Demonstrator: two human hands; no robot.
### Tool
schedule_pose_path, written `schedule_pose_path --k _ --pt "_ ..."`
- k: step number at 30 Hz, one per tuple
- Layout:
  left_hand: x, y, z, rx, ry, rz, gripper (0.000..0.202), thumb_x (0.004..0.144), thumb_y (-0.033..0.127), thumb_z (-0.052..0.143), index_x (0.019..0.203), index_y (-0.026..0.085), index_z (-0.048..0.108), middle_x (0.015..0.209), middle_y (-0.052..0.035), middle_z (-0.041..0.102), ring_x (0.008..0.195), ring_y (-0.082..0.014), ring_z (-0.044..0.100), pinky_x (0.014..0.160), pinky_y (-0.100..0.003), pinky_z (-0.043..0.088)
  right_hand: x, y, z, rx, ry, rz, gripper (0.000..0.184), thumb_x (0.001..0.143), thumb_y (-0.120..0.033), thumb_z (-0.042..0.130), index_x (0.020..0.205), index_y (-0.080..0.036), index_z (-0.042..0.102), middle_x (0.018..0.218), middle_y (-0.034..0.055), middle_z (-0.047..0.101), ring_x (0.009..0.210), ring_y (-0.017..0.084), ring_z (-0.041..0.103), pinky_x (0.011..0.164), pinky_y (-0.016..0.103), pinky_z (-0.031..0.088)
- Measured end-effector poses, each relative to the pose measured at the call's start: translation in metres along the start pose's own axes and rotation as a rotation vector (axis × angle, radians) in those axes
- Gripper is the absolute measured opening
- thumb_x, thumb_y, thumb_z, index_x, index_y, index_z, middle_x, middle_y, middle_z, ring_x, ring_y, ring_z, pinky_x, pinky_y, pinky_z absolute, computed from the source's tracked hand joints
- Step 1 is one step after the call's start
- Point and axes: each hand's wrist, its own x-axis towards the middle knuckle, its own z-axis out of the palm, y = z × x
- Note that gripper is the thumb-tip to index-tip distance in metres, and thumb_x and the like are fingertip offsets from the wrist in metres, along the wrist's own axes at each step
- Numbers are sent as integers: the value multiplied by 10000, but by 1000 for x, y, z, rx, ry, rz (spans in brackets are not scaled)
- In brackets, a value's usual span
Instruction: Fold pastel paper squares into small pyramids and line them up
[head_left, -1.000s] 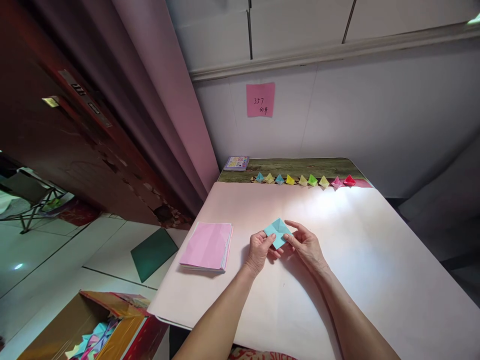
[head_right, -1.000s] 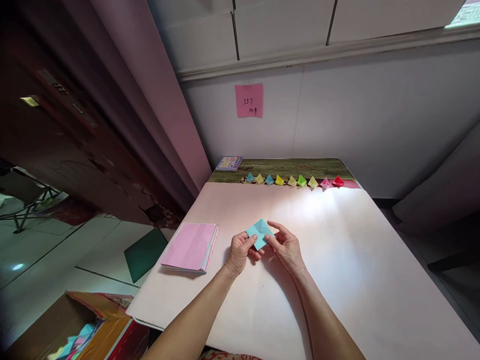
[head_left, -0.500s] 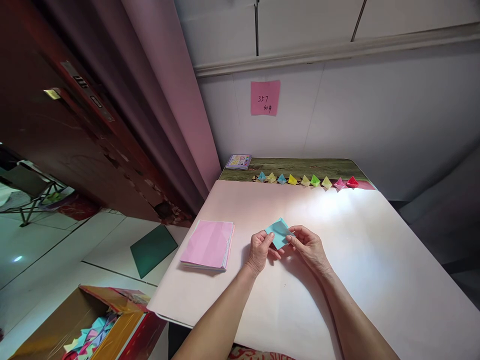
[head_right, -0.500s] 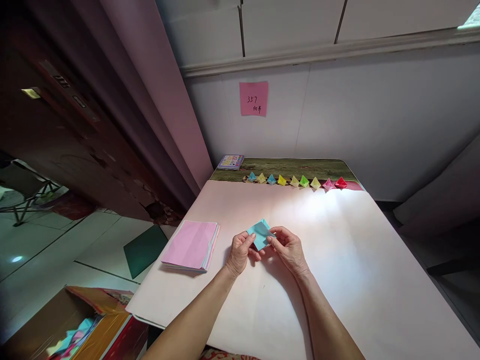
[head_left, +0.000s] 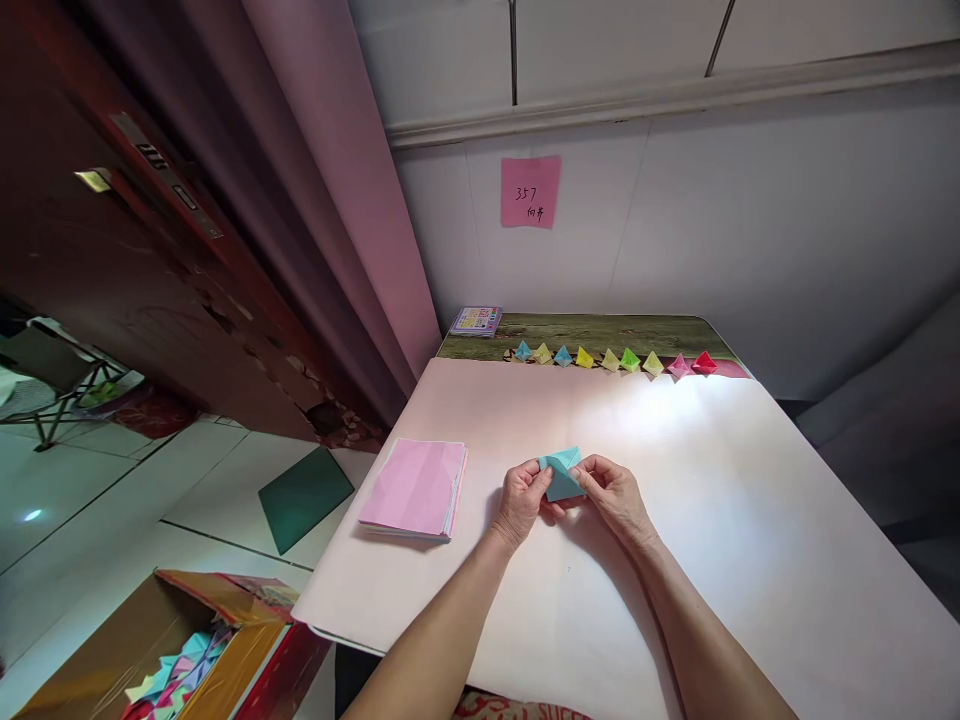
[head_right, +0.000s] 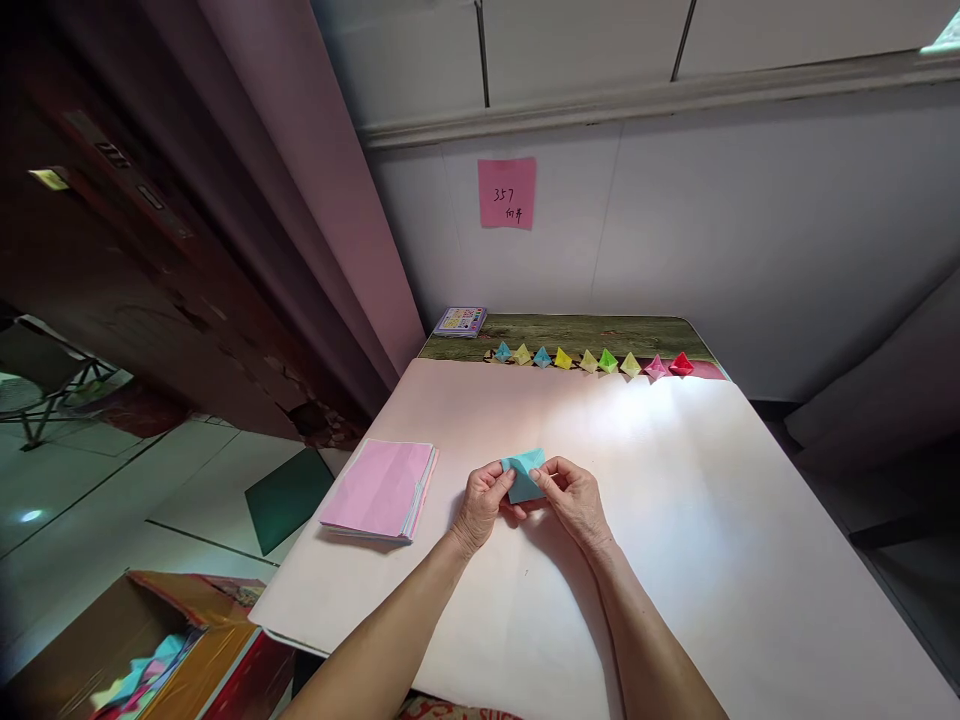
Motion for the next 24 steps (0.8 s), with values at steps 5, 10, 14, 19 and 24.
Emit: schedule_pose_path --k 5,10,14,19,24 --pt "1 2 3 -54 27 20 435 800 497 642 1018 122 674 759 -49 709 522 -166 666 424 -241 521 1 -1 1 190 12 58 408 699 -502 774 851 -206 537 705 -6 594 601 153 565 533 263 472" --pt "2 4 2 -126 43 -4 403 809 488 624 983 128 676 718 -40 689 546 -160 664 489 -255 550 1 1 0 193 -87 77 435 690 -459 790 957 -188 581 749 24 652 632 166 613 557 268 487" --pt "1 3 0 -160 43 15 462 822 564 560 897 120 665 665 -42 655 545 -164 652 482 -261 547 2 4 -1 175 -83 52 347 718 -450 771 847 -178 599 678 6 635 566 138 581 530 249 452" --pt "0 0 0 -118 54 40 542 739 636 627 875 112 648 672 -45 649 511 -151 617 451 -255 526 2 9 0 118 -25 43 348 705 -456 778 831 -182 604 692 10 627 589 150 584 541 262 467" --pt "3 -2 3 -71 111 48 365 727 434 716 919 132 646 672 -4 649 498 -115 590 487 -242 536 3 11 0 122 -19 29 385 672 -486 794 812 -186 600 698 10 615 591 150 567 528 262 467"
